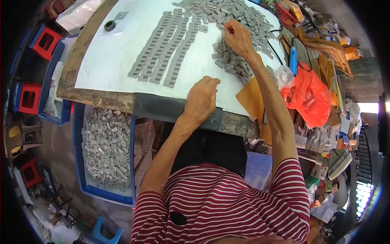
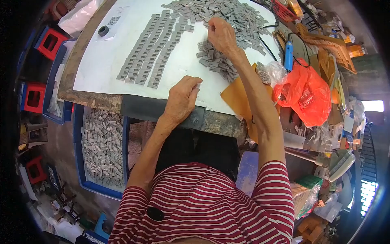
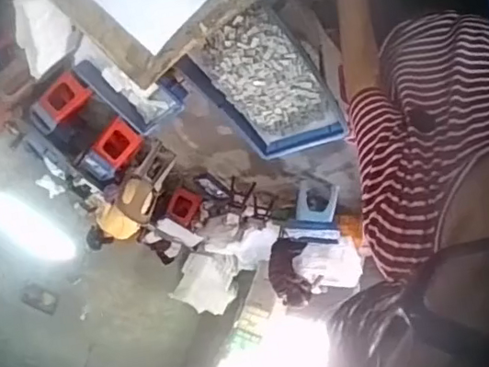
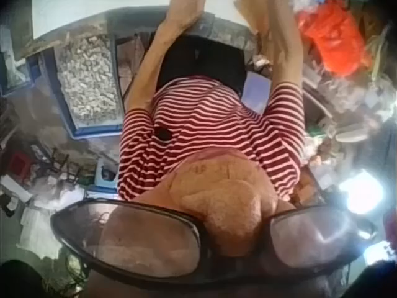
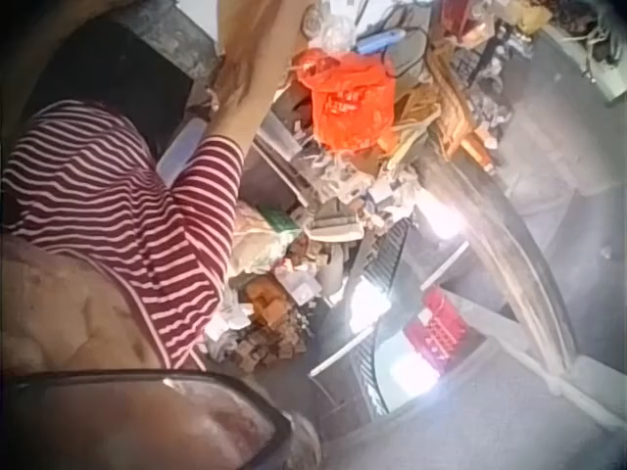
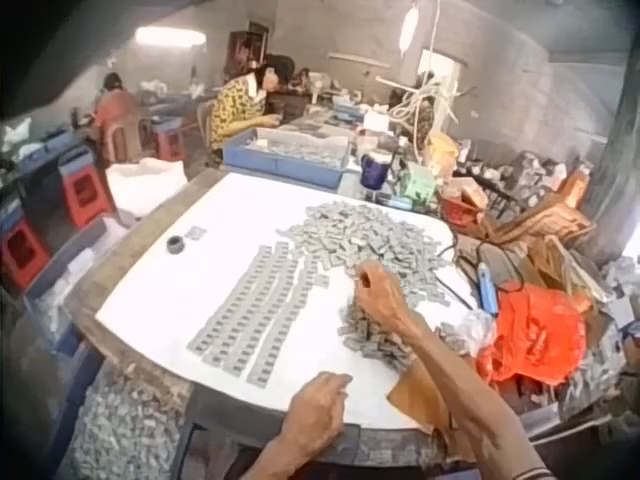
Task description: Inspecting and organizing small metal hardware pieces at a workbench.
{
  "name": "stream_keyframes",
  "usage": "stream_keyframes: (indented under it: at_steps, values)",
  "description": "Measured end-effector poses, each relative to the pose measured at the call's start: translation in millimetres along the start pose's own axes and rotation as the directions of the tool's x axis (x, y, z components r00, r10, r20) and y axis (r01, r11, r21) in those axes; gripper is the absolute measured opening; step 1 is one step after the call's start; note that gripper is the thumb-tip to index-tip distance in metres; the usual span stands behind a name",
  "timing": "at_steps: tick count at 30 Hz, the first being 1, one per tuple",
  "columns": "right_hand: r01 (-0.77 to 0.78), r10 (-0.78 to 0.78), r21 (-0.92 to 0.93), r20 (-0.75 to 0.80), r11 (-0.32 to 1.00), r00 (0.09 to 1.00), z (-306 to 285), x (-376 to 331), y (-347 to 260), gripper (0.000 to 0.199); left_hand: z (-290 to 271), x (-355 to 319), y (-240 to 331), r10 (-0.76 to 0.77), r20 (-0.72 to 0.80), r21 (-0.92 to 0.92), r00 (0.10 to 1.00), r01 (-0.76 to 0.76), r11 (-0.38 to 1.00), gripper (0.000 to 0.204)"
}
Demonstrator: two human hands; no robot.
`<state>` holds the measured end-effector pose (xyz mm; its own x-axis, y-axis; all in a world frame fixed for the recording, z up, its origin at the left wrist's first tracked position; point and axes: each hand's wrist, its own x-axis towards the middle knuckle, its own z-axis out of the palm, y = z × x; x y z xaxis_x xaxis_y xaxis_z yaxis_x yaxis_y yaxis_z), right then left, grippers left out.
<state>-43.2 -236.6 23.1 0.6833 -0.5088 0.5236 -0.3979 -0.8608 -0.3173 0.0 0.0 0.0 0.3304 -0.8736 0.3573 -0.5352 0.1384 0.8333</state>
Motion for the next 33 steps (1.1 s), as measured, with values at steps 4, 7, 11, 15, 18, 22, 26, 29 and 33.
stream_keyframes:
  at_steps: [4, 7, 11, 15, 18, 22, 26, 29, 33]
  values:
    - [-0.005, 0.002, 0.043, 0.060, 0.999, 0.998, -8, -11, 1, 0.012, 2, 0, -2, 0.046, -0.026, 0.020, 0.999, -0.046, 0.999, 0.018]
    - [0.009, -0.010, 0.012, 0.125, 1.000, 0.992, -9, -20, 2, 0.011, 3, -1, 0, 0.042, -0.032, 0.019, 0.999, -0.042, 0.999, 0.017]
    - [0.069, -0.058, -0.051, 0.194, 0.996, 0.979, -9, -21, -10, 0.010, 3, -2, 0, 0.045, -0.036, 0.025, 0.998, -0.044, 0.999, 0.016]
    - [0.180, -0.149, -0.089, 0.274, 0.980, 0.950, -10, -19, -13, 0.011, 3, -2, 0, 0.048, -0.033, 0.014, 0.998, -0.047, 0.999, 0.016]
    - [0.188, -0.142, -0.104, 0.346, 0.977, 0.927, -10, -18, -16, 0.010, 2, -2, 0, 0.038, -0.030, 0.015, 0.999, -0.038, 0.999, 0.016]
    - [0.177, -0.117, -0.131, 0.372, 0.975, 0.921, -11, -16, -18, 0.008, 2, -1, -1, 0.049, -0.032, 0.016, 0.998, -0.049, 0.999, 0.016]
    - [0.142, -0.100, -0.085, 0.378, 0.986, 0.920, -12, -15, -17, 0.008, 2, 0, 0, 0.047, -0.028, 0.016, 0.998, -0.047, 0.999, 0.016]
    - [0.128, -0.109, -0.029, 0.359, 0.991, 0.927, -11, -17, -13, 0.008, 3, -1, -1, 0.042, -0.029, 0.011, 0.999, -0.042, 0.999, 0.016]
    - [0.134, -0.143, 0.054, 0.272, 0.990, 0.952, -18, -19, -12, 0.008, 2, -1, 0, 0.060, -0.033, 0.010, 0.998, -0.059, 0.998, 0.015]
